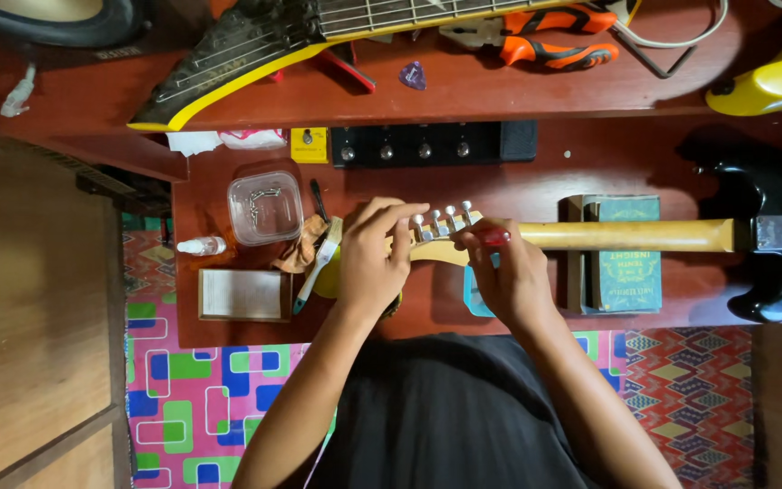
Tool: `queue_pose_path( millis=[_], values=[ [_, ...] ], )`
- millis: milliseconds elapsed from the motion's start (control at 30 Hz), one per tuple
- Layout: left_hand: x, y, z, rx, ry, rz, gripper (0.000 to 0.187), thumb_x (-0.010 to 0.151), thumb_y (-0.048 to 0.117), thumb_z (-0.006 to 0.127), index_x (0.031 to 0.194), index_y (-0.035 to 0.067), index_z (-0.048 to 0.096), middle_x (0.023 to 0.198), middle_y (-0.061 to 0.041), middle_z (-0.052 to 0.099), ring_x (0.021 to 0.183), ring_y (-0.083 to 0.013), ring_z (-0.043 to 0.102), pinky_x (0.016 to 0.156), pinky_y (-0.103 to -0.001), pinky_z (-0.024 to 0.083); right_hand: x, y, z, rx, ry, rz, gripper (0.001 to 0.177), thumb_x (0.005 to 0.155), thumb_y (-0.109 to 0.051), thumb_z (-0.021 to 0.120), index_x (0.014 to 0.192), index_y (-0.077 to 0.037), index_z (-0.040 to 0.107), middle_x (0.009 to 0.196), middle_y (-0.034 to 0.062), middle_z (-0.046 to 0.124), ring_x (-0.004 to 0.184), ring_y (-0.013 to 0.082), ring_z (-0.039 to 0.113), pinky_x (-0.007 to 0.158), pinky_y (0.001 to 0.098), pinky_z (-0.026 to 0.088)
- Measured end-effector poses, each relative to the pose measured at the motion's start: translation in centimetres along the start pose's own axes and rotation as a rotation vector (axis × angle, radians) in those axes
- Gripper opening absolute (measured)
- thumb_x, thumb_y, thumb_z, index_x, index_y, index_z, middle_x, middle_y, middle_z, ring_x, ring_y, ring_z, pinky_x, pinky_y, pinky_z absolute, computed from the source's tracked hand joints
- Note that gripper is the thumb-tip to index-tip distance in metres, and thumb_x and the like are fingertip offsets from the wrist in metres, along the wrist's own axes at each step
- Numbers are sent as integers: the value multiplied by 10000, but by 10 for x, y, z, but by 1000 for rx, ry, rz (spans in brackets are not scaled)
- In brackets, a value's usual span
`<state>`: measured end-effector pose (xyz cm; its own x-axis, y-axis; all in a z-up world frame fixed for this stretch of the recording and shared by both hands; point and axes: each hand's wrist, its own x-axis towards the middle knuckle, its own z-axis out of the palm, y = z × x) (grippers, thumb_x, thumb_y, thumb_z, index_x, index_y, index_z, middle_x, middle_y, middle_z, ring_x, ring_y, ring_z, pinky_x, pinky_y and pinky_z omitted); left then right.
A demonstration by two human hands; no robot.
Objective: The person uses a screwdriver to tighten the tuning pegs on the headstock of a guitar neck. They then flip the guitar neck over and place it on the table.
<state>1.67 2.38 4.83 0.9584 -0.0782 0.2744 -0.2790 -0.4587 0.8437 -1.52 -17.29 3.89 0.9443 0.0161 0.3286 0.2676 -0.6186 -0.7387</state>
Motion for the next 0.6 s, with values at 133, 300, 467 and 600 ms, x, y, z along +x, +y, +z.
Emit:
queue_pose_path(
  millis=[133,300,467,600],
  values=[
    [10,6,-9,-30,-76,14,304,919,2,572,1066,190,761,941,-50,692,876,-286,695,842,-393,539,-2,2,1,-16,-7,9,91,1037,-177,649,1065,-98,614,793,3,756,632,239,727,620,330,576],
    [-3,-10,-6,24,-252,-45,292,918,17,573,1108,114,772,1020,-120,684,938,-332,677,891,-431,524,-4,4,2,6,4,-13,83,1033,-167,645,1072,-98,621,800,5,760,641,226,736,657,322,580],
    [-1,17,-13,-128,-110,-10,234,960,144,587,1088,176,780,952,-51,712,903,-235,697,843,-361,551,-6,4,2,14,1,-50,68,1020,-137,656,1047,-88,617,792,31,753,651,272,733,646,362,583],
    [12,64,-23,-271,-134,202,257,871,229,798,1122,185,761,1008,-25,725,963,-235,719,875,-363,570,4,-22,-8,-23,-32,-48,99,1015,-121,579,1094,-69,605,729,138,694,710,420,701,623,483,564]
  ],
)
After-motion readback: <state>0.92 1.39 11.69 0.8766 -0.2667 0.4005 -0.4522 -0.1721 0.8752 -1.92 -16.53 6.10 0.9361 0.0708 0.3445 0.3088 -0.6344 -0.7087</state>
